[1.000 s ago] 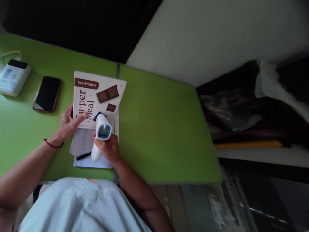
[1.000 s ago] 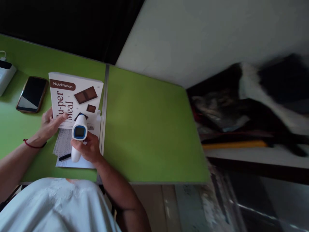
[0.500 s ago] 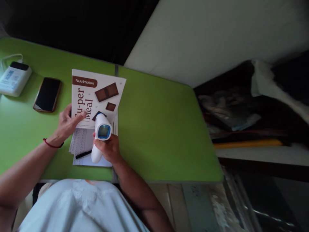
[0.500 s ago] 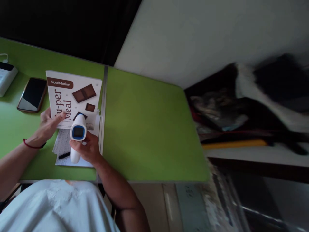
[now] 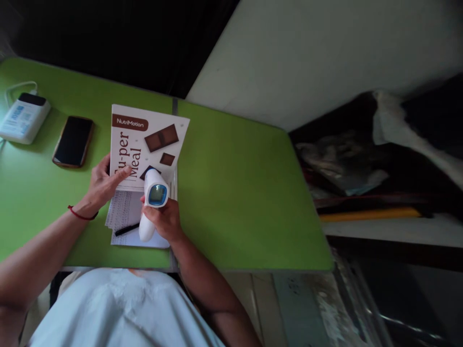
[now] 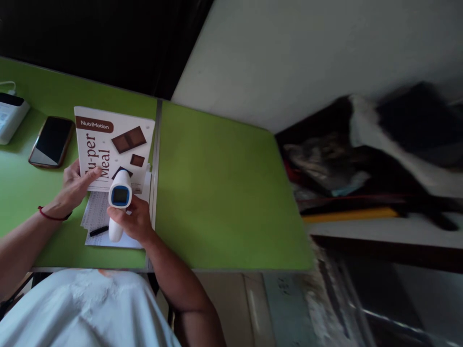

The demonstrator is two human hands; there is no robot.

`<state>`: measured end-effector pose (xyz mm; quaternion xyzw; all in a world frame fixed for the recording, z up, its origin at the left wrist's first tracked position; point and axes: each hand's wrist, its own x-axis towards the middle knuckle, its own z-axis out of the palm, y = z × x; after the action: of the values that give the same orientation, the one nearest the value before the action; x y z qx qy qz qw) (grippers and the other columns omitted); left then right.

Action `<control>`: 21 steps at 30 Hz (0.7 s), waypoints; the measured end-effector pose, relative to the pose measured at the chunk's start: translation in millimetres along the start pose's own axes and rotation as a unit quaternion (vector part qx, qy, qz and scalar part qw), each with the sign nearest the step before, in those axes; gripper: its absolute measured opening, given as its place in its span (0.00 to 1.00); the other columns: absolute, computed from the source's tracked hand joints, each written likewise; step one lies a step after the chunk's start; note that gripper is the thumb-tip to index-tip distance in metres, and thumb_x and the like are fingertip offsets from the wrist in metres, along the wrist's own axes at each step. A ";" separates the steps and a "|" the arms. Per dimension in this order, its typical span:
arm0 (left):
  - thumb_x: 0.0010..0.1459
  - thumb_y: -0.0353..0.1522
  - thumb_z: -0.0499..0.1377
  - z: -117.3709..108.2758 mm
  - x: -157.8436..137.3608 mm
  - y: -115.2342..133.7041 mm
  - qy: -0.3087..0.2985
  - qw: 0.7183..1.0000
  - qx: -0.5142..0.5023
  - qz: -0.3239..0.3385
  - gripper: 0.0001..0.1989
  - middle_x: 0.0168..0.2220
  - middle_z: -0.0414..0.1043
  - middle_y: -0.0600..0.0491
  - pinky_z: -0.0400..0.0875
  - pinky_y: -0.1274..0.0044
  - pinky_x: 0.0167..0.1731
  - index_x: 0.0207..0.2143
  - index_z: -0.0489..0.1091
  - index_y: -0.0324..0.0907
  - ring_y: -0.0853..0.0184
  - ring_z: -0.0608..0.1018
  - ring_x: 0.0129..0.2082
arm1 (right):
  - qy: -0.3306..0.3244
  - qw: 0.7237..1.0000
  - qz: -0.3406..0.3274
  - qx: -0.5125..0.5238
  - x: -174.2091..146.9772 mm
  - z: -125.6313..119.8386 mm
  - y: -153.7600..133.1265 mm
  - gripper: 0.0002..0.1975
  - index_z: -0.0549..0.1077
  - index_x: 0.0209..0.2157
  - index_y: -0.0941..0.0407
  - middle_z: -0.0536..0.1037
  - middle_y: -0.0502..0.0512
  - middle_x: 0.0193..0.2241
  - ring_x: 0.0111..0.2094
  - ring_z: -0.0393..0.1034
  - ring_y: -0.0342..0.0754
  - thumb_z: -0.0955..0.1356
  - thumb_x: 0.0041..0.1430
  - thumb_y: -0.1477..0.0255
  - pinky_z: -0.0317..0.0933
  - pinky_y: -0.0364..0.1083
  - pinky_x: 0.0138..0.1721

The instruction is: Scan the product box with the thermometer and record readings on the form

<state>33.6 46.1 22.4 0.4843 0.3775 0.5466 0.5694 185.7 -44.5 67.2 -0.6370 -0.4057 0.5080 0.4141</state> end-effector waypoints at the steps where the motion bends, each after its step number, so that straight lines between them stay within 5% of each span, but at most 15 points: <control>1: 0.52 0.49 0.70 -0.1 -0.1 0.3 -0.002 1.000 -0.003 -0.001 0.26 0.40 0.79 0.48 0.74 0.77 0.31 0.44 0.75 0.39 0.65 0.79 0.34 | 0.000 1.000 0.001 -0.001 0.3 0.0 0.1 0.18 0.71 0.22 0.57 0.70 0.51 0.21 0.24 0.63 0.43 0.73 0.38 0.57 0.59 0.43 0.26; 10: 0.53 0.50 0.69 1.5 -1.8 2.7 -0.002 1.000 0.010 0.015 0.26 0.42 0.78 0.48 0.76 0.73 0.36 0.44 0.74 0.40 0.62 0.79 0.37 | -0.018 0.999 -0.022 -0.022 3.7 -4.6 3.6 0.19 0.69 0.22 0.57 0.70 0.51 0.21 0.24 0.63 0.43 0.73 0.40 0.56 0.59 0.43 0.27; 15: 0.56 0.50 0.67 -0.7 -0.6 10.7 -0.007 0.999 0.022 0.025 0.27 0.45 0.77 0.46 0.76 0.70 0.40 0.47 0.71 0.40 0.60 0.79 0.42 | -0.033 0.987 -0.119 -0.103 -10.4 -20.4 -15.3 0.17 0.72 0.27 0.57 0.71 0.50 0.23 0.26 0.63 0.42 0.71 0.49 0.57 0.61 0.41 0.29; 18: 0.55 0.50 0.68 -7.5 20.2 12.1 -0.013 0.998 0.000 0.056 0.29 0.48 0.76 0.45 0.76 0.68 0.45 0.50 0.70 0.40 0.58 0.79 0.46 | 0.025 0.962 -0.185 -0.198 -20.2 -41.7 -31.2 0.15 0.72 0.28 0.57 0.72 0.50 0.23 0.25 0.64 0.42 0.72 0.50 0.58 0.60 0.41 0.28; 21: 0.50 0.51 0.71 -14.0 56.2 4.0 -0.042 0.994 -0.042 0.093 0.33 0.49 0.76 0.44 0.77 0.66 0.46 0.50 0.69 0.40 0.56 0.79 0.47 | 0.105 0.929 -0.181 -0.306 -14.7 -71.2 -33.0 0.21 0.75 0.37 0.57 0.77 0.54 0.29 0.29 0.68 0.46 0.72 0.49 0.55 0.61 0.43 0.29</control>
<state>25.7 103.4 28.4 0.5157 0.2826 0.5919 0.5512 250.2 -55.6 112.8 -0.6984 -0.6038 0.2057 0.3245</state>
